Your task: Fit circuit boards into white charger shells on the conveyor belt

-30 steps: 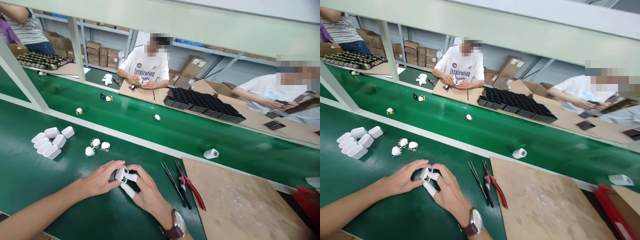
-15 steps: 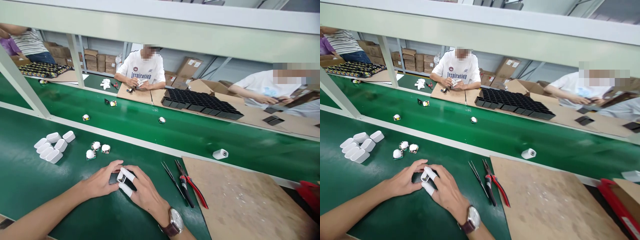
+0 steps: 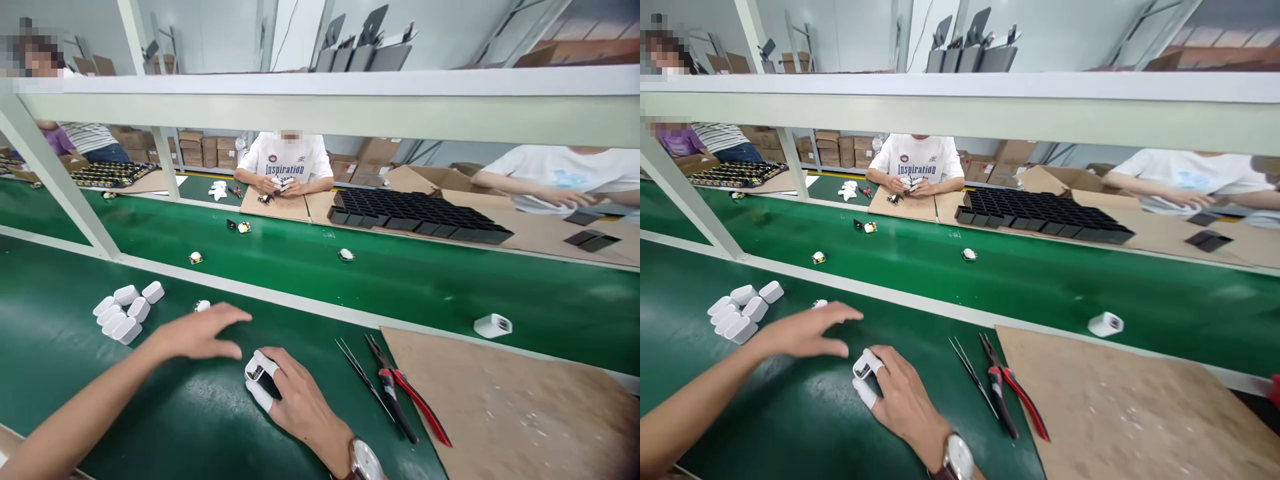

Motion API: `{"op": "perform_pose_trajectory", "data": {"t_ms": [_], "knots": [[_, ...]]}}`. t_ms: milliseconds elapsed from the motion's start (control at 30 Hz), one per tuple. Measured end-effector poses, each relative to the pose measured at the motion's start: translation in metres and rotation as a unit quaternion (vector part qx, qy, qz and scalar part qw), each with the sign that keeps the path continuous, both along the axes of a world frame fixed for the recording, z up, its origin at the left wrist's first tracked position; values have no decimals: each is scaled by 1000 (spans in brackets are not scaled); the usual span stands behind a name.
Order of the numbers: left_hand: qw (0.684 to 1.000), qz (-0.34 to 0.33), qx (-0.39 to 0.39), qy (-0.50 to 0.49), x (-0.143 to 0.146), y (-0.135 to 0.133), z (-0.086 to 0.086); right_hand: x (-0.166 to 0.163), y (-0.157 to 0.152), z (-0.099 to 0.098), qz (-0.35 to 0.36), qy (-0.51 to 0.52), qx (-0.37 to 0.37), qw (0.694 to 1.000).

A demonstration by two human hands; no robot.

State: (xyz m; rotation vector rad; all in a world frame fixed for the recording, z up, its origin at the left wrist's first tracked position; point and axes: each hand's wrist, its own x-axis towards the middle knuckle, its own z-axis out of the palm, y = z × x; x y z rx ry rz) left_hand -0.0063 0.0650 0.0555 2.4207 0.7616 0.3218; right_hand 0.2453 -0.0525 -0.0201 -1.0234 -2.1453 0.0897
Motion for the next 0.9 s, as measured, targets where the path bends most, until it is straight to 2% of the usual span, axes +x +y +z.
{"op": "perform_pose_trajectory", "data": {"t_ms": [100,200,267,333,433,567,667,733,800,900], "knots": [[985,142,96,20,-9,63,10,-2,0,-1,-2,11,18,1000],[965,233,118,30,-14,114,-2,-4,-2,1,-4,15,9,1000],[954,268,127,36,-13,132,-13,-5,-3,2,-9,15,-1,1000],[951,276,137,36,-8,136,-19,-5,-5,3,-12,4,-1,1000],[960,238,149,20,9,115,-22,-7,-9,5,-18,-51,-2,999],[983,109,150,-11,35,49,-24,-11,-14,6,-50,-103,-4,993],[985,14,171,-4,40,2,-30,-13,-17,3,-58,-119,11,991],[981,18,191,4,35,-18,-31,-15,-18,1,-61,-134,13,989],[979,58,195,-23,27,-30,-27,-16,-19,1,-64,-130,0,989],[976,113,161,-93,18,-48,-17,-11,-17,5,-57,-57,-51,995]]}}
